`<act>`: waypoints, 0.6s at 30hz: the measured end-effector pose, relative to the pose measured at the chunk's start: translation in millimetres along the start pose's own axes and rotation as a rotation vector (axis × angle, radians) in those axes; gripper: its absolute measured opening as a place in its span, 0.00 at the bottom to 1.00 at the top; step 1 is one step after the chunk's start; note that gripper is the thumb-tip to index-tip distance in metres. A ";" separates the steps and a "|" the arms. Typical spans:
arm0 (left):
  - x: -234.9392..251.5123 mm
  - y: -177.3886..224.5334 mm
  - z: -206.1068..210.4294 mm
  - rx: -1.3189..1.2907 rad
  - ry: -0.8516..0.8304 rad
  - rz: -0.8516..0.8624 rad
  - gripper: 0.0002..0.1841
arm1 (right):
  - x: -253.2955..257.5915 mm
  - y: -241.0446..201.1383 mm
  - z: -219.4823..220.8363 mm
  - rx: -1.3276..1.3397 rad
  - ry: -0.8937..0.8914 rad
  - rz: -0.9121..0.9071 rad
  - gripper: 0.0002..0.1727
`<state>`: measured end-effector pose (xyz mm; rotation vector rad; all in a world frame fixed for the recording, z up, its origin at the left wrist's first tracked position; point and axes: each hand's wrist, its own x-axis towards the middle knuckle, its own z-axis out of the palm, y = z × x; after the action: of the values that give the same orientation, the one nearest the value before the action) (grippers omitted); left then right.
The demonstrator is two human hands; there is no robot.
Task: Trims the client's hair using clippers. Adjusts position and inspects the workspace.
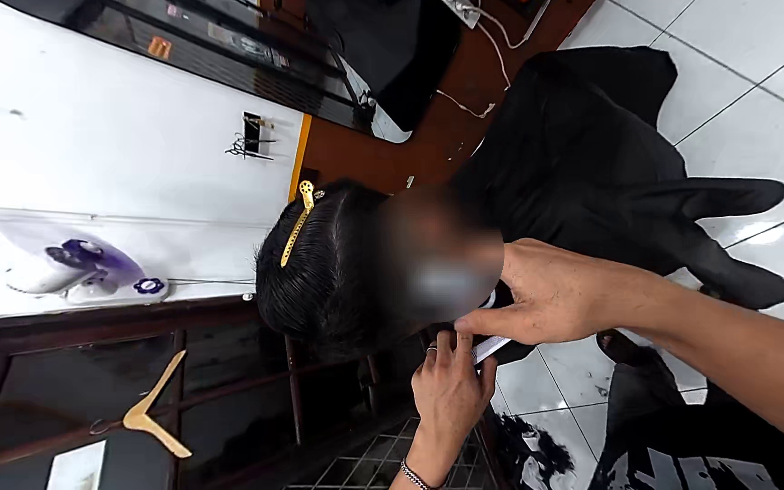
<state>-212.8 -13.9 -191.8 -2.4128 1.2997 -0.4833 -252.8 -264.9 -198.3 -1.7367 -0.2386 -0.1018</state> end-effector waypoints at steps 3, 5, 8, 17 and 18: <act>2.7 4.6 -4.8 0.001 -0.008 -0.029 0.27 | -0.9 -4.4 -6.7 0.093 -0.008 0.029 0.22; 5.3 7.7 -8.6 0.020 -0.019 -0.059 0.30 | -1.2 0.8 -9.0 0.026 -0.031 0.127 0.19; 7.2 11.5 -12.1 0.052 -0.049 -0.109 0.32 | 2.7 -0.1 -6.2 -0.103 -0.126 0.260 0.21; 7.6 17.3 -12.1 0.072 -0.039 -0.163 0.23 | 15.6 -16.5 -18.8 -0.071 -0.239 0.126 0.23; 8.0 17.9 -12.3 0.072 -0.040 -0.167 0.23 | 16.9 -16.5 -19.9 -0.068 -0.249 0.117 0.23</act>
<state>-227.2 -31.7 -188.3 -2.4683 1.0516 -0.5150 -238.6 -280.1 -175.4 -1.8263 -0.3177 0.1947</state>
